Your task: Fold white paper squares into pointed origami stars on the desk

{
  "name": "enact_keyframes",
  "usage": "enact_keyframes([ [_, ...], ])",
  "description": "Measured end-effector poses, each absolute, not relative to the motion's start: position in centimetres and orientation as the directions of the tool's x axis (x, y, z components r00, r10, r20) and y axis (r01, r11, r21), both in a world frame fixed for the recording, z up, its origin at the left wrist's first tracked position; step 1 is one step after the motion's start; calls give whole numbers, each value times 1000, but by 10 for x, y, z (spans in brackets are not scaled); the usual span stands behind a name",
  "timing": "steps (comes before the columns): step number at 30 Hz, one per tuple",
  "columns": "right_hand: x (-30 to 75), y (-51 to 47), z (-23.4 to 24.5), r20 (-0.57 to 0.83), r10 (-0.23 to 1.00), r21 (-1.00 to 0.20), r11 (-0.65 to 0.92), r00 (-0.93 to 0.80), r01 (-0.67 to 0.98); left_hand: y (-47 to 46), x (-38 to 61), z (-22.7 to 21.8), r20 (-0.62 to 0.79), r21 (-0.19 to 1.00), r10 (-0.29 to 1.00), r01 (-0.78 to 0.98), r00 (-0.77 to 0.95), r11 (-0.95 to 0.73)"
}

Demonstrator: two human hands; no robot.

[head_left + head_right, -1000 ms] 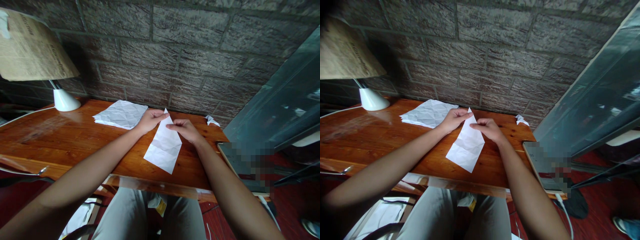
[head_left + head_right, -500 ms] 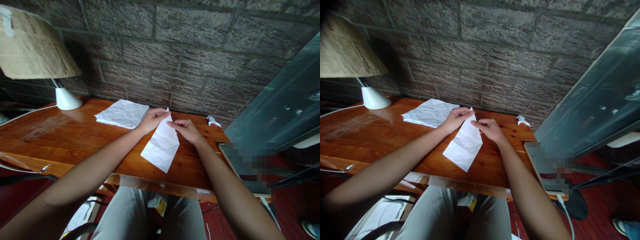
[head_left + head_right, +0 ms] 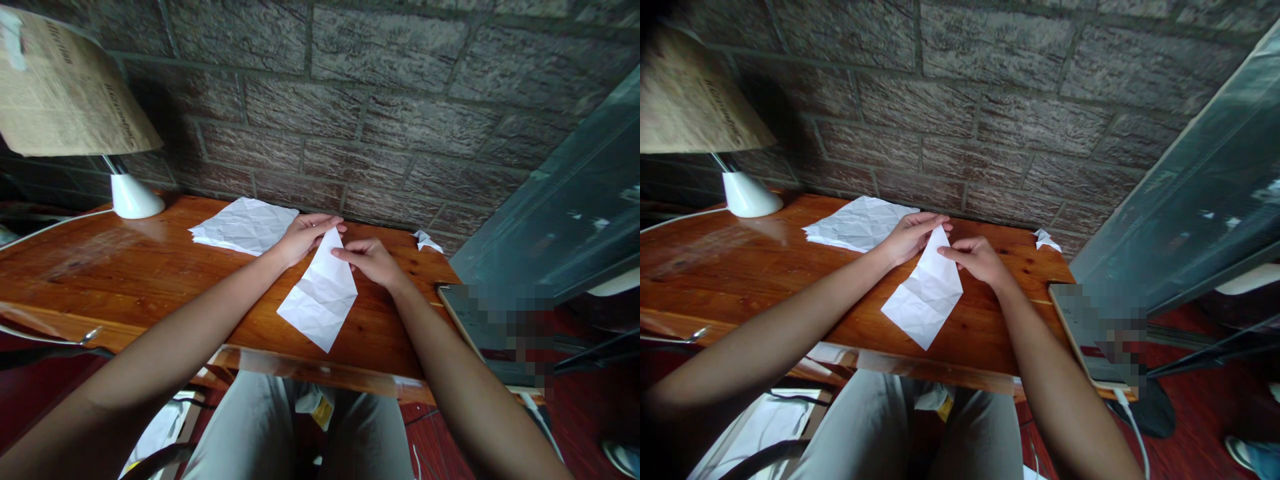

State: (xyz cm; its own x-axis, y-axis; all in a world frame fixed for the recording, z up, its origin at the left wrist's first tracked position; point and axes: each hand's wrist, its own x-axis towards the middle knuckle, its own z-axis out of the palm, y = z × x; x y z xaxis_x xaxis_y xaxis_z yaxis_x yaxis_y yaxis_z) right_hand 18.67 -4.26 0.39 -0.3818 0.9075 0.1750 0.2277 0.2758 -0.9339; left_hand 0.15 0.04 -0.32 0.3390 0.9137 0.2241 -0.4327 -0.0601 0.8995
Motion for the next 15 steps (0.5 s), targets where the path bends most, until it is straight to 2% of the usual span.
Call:
enact_keyframes([
  [6, 187, -41, 2, 195, 906, -947, 273, -376, 166, -5, -1, 5, 177, 852, 878, -516, 445, 89],
  [15, 185, -39, -2, 192, 935, -968, 231, -298, 103, -4, -1, 2, 154, 875, 844, -468, 513, 125],
])
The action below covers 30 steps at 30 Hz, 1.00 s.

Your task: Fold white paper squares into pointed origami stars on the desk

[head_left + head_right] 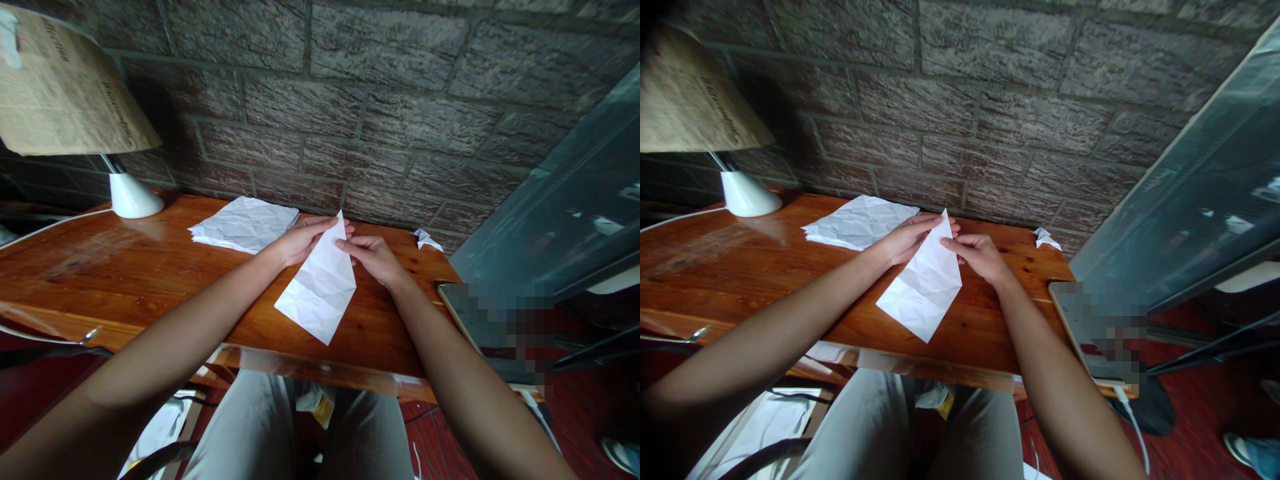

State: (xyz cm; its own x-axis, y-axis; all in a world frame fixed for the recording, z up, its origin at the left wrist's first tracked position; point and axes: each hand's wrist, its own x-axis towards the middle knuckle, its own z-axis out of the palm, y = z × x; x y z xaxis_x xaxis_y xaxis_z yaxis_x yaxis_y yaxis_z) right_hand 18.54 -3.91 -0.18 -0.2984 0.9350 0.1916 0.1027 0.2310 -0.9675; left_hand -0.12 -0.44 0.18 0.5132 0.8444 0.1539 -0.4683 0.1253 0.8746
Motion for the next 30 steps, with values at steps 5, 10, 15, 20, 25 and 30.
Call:
enact_keyframes([
  [5, 189, -34, -1, 253, 948, -962, 268, -191, 55, -2, -1, -2, 218, 921, 874, -389, 434, -36],
  [10, 193, -29, 3, 321, 946, -946, 318, -52, -56, -1, 1, -7, 279, 957, 855, -195, 437, -213],
  [15, 193, -30, 2, 279, 954, -960, 275, -109, -50, -2, 4, -15, 332, 926, 785, -23, 523, -377],
  [20, 194, -30, 1, 271, 955, -963, 266, -124, -50, -1, 4, -19, 344, 913, 767, -1, 542, -408],
  [25, 195, -29, 1, 263, 955, -965, 263, -135, -21, -1, 4, -19, 376, 891, 753, 14, 540, -455],
  [30, 196, -28, 1, 252, 960, -967, 254, -123, -1, -3, 4, -19, 424, 849, 745, 60, 515, -524],
])
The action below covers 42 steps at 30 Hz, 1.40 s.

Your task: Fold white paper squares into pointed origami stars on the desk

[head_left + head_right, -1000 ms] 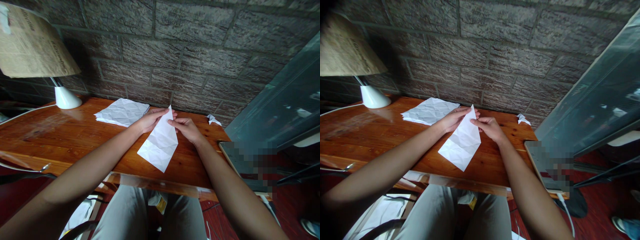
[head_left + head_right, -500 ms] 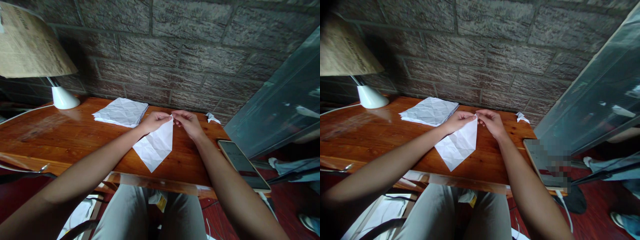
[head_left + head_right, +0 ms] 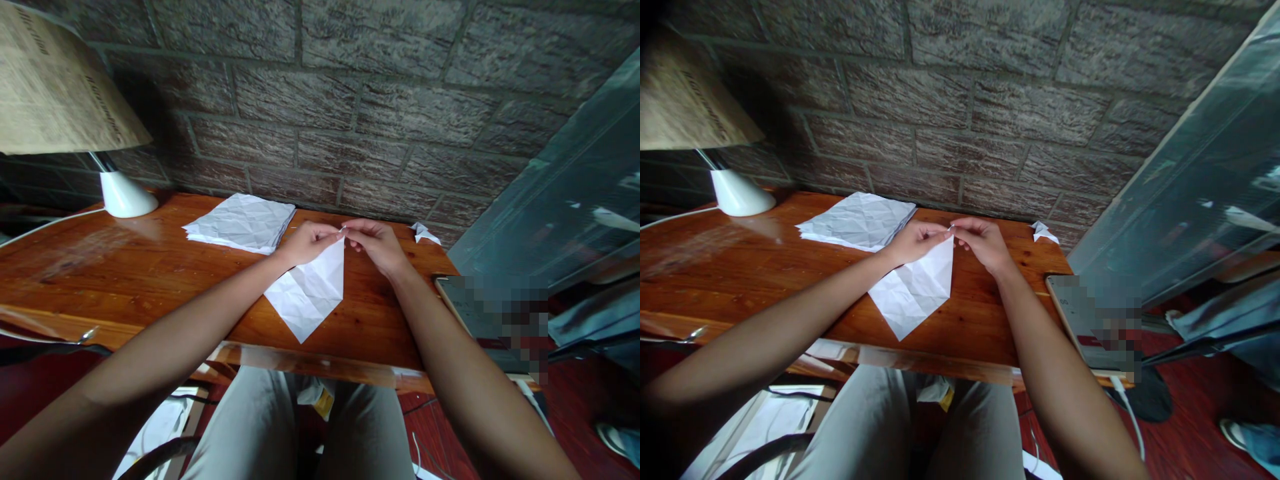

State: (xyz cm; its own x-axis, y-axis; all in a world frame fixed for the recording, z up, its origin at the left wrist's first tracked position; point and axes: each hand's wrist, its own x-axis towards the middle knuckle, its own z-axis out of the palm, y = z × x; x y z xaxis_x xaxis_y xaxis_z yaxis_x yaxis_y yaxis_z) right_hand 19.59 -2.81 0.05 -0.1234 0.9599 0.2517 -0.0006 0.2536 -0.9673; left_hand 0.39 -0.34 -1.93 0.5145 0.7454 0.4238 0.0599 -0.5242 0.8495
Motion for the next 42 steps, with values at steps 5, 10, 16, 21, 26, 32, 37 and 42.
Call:
enact_keyframes([
  [5, 197, -28, 1, 248, 962, -968, 250, -112, 6, -4, 4, -20, 455, 813, 732, 99, 508, -574],
  [10, 198, -29, 3, 243, 963, -969, 245, -115, 4, -3, 5, -21, 476, 802, 711, 76, 518, -593],
  [16, 200, -28, 3, 224, 964, -973, 229, -141, 19, -5, 5, -21, 462, 810, 734, 101, 498, -578],
  [21, 202, -28, 4, 212, 966, -974, 221, -150, 43, -6, 5, -19, 459, 812, 743, 108, 487, -573],
  [26, 203, -30, 5, 251, 949, -962, 267, -189, 60, -7, 5, -16, 467, 802, 723, 100, 508, -588],
  [32, 199, -30, 6, 262, 949, -960, 274, -173, 52, -6, 5, -17, 441, 824, 721, 78, 535, -562],
  [37, 197, -28, 9, 333, 943, -943, 333, -5, 0, -4, 7, -22, 424, 829, 731, 95, 535, -551],
  [42, 197, -29, 9, 236, 971, -971, 237, -41, 17, -4, 8, -21, 412, 851, 744, 69, 526, -520],
])
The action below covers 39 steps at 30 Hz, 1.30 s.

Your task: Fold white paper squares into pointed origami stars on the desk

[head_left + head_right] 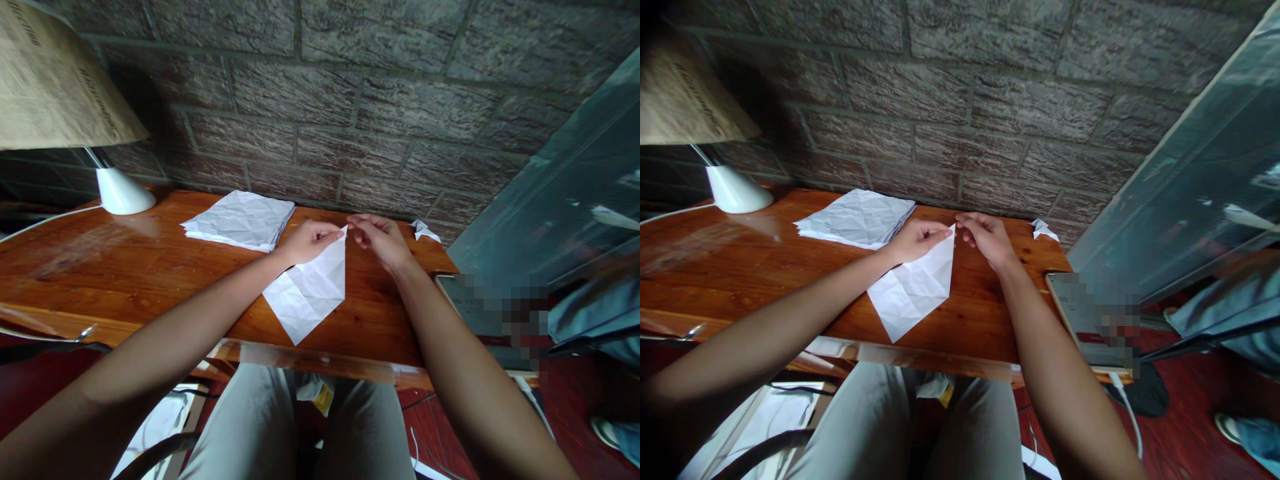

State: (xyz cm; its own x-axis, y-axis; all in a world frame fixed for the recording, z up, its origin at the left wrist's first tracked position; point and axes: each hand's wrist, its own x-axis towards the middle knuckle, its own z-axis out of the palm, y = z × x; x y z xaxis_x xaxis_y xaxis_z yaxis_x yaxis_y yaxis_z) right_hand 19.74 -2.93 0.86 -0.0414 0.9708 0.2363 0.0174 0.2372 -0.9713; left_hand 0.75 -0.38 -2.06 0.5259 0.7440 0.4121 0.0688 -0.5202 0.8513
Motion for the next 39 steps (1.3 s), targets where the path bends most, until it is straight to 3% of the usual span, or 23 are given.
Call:
enact_keyframes([
  [4, 197, -30, 6, 171, 978, -982, 179, -118, 57, -4, 8, -20, 431, 847, 738, 50, 519, -530],
  [18, 197, -28, 2, 262, 957, -957, 274, -121, 91, -7, 9, -19, 424, 842, 724, 59, 544, -537],
  [29, 198, -30, 5, 236, 961, -968, 246, -147, 55, -7, 10, -17, 410, 855, 726, 44, 552, -517],
  [35, 196, -27, 3, 321, 945, -941, 325, -55, 93, -11, 10, -14, 349, 886, 751, 64, 560, -460],
  [39, 197, -26, 4, 307, 949, -951, 303, 75, 67, -12, 11, -12, 295, 919, 777, 57, 556, -389],
])
